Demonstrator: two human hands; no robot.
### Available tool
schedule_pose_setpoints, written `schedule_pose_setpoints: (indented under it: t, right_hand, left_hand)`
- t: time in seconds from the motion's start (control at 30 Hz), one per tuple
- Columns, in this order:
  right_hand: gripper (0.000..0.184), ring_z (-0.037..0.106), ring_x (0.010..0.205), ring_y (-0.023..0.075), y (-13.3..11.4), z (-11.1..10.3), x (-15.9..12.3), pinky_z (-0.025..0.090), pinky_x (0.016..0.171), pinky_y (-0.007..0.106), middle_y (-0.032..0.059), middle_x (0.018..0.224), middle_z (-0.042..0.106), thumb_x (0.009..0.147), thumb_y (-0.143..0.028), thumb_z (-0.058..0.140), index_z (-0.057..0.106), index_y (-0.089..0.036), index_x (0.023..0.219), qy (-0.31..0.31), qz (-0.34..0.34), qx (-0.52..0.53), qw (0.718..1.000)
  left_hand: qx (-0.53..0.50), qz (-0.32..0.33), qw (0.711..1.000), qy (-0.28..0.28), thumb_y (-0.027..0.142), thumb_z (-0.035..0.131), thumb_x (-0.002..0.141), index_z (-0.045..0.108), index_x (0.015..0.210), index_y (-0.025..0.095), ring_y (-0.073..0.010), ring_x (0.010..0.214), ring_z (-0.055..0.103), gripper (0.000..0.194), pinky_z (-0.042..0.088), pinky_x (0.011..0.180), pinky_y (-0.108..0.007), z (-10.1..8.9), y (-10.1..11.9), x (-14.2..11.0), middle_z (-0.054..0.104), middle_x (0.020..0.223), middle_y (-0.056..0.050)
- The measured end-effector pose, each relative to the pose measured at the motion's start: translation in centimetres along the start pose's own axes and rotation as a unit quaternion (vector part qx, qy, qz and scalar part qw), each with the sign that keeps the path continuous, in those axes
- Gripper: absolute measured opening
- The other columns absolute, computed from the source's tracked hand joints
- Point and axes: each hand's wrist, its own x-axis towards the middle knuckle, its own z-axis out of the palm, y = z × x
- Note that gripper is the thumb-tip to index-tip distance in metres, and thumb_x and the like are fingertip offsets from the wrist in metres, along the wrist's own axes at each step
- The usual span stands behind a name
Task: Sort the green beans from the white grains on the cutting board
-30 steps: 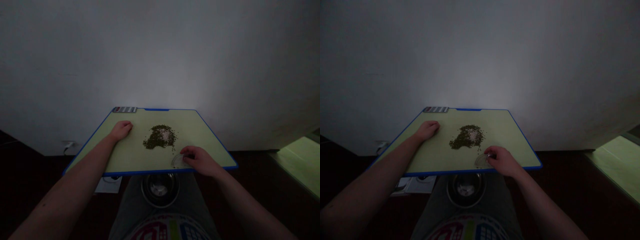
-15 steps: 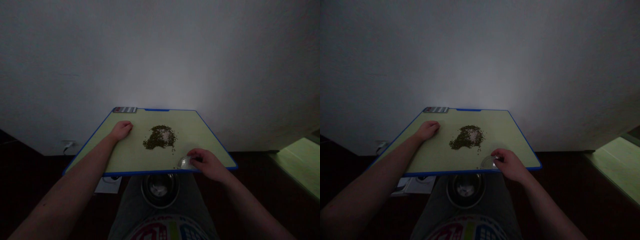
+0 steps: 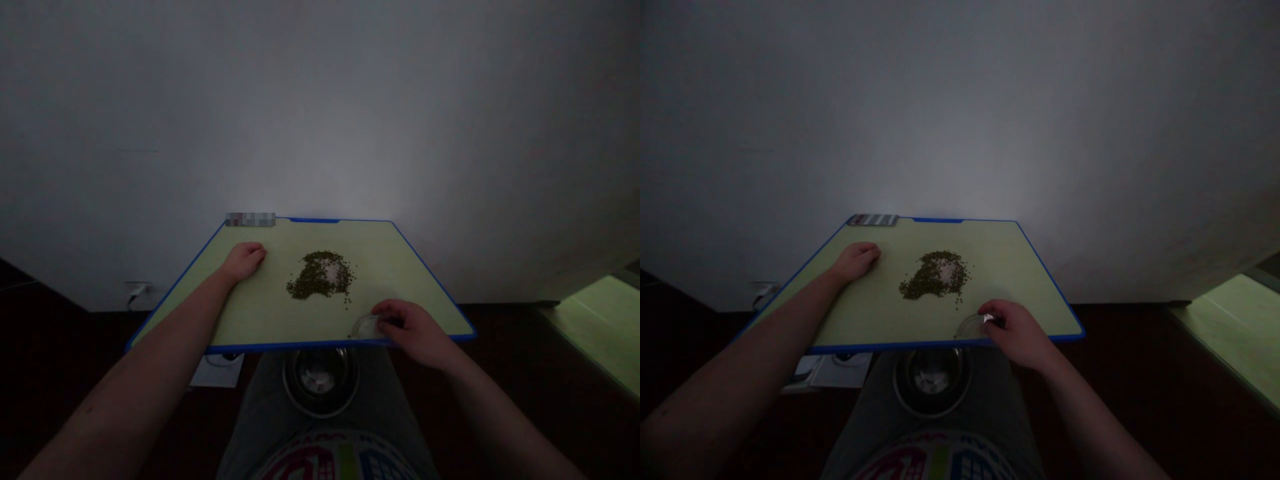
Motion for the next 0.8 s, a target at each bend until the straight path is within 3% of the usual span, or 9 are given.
schedule_pose_setpoints:
  t: [0.17,0.8]
  right_hand:
    - [0.021,0.059,0.067,0.0151,0.2,-0.2,0.8,0.043,0.057,0.025,0.0023,0.075,0.065,0.075,-0.026,0.052,0.058,-0.017,0.094,0.032,-0.009,-0.013,0.999]
    - [0.023,0.060,0.071,0.0154,-1.0,1.1,0.4,0.044,0.060,0.025,0.0032,0.082,0.067,0.075,-0.025,0.051,0.059,-0.019,0.096,-0.008,-0.013,-0.007,1.000]
  left_hand:
    - [0.000,-0.007,1.000,0.001,0.036,0.042,0.071,0.045,0.051,0.018,-0.0110,0.046,0.037,0.027,0.028,0.046,-0.024,0.0,0.0,-0.1,0.038,0.043,0.004]
    - [0.005,-0.011,1.000,-0.006,0.037,0.040,0.071,0.046,0.052,0.018,-0.0119,0.046,0.039,0.028,0.028,0.046,-0.024,-0.1,0.3,0.0,0.040,0.043,0.003]
